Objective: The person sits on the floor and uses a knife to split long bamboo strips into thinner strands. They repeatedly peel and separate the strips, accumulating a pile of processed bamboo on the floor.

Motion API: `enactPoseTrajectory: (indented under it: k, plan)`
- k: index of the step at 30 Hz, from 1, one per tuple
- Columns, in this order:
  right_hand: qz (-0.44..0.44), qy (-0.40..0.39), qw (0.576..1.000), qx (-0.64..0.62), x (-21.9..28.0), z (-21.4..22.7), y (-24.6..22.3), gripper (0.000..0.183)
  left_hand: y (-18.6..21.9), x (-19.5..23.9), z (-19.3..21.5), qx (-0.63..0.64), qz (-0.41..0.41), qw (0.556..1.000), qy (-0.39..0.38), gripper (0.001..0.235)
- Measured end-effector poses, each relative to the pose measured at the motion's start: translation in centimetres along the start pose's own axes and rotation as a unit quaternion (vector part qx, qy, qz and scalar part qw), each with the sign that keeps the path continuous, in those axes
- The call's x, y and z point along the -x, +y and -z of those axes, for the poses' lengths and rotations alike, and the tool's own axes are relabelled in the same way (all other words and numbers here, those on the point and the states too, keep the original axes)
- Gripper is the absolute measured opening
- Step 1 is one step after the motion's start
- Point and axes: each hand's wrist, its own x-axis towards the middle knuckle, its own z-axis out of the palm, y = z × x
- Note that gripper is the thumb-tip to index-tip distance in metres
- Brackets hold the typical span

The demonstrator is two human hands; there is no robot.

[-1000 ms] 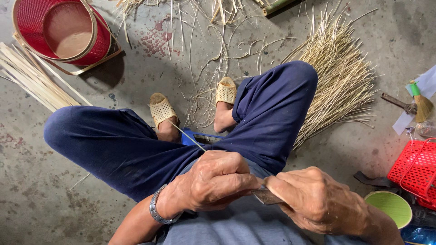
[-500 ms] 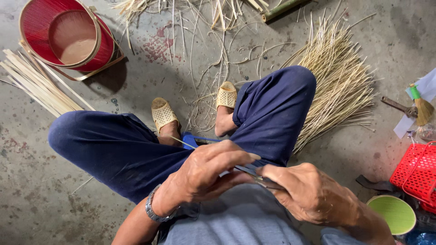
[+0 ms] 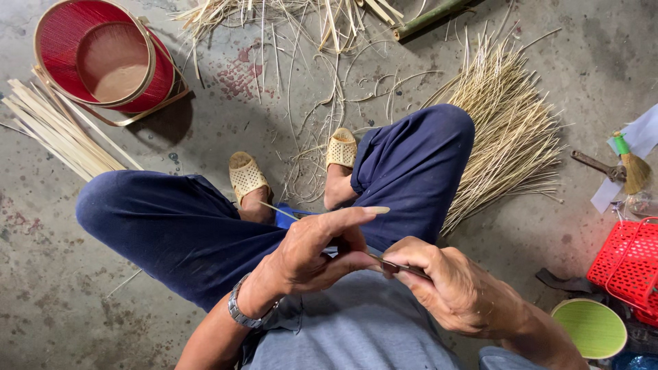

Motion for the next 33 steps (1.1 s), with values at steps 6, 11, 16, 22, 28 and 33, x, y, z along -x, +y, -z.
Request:
enactPoseTrajectory:
  k: [6,11,16,22,28,33]
  plan:
    - [-0.013,-0.005,0.998,-0.053,0.4,-0.2,0.5,0.035,-0.5,-0.2,0.0,0.019,-0.012,1.000,0.002,0.065]
    - [-0.033,-0.007,0.997,-0.073,0.8,-0.1,0.7,0.030,-0.8,-0.3,-0.1,0.034,-0.019,0.999,0.001,0.063]
    - [-0.037,-0.009,0.995,-0.094,1.1,-0.1,1.0,0.029,-1.0,-0.3,-0.2,0.028,-0.030,0.999,0.001,0.060]
    - [-0.022,-0.019,0.991,-0.131,1.2,0.0,1.8,0.027,-1.1,-0.6,0.0,0.024,-0.052,0.998,-0.008,0.060]
    - [0.017,-0.019,0.994,-0.105,1.0,0.5,2.0,0.031,-0.4,-1.5,0.7,0.012,-0.065,0.998,-0.019,0.059]
    - [0.067,-0.001,0.998,0.001,0.6,0.9,2.1,0.038,0.3,-2.1,1.1,-0.059,-0.037,0.996,-0.051,0.042]
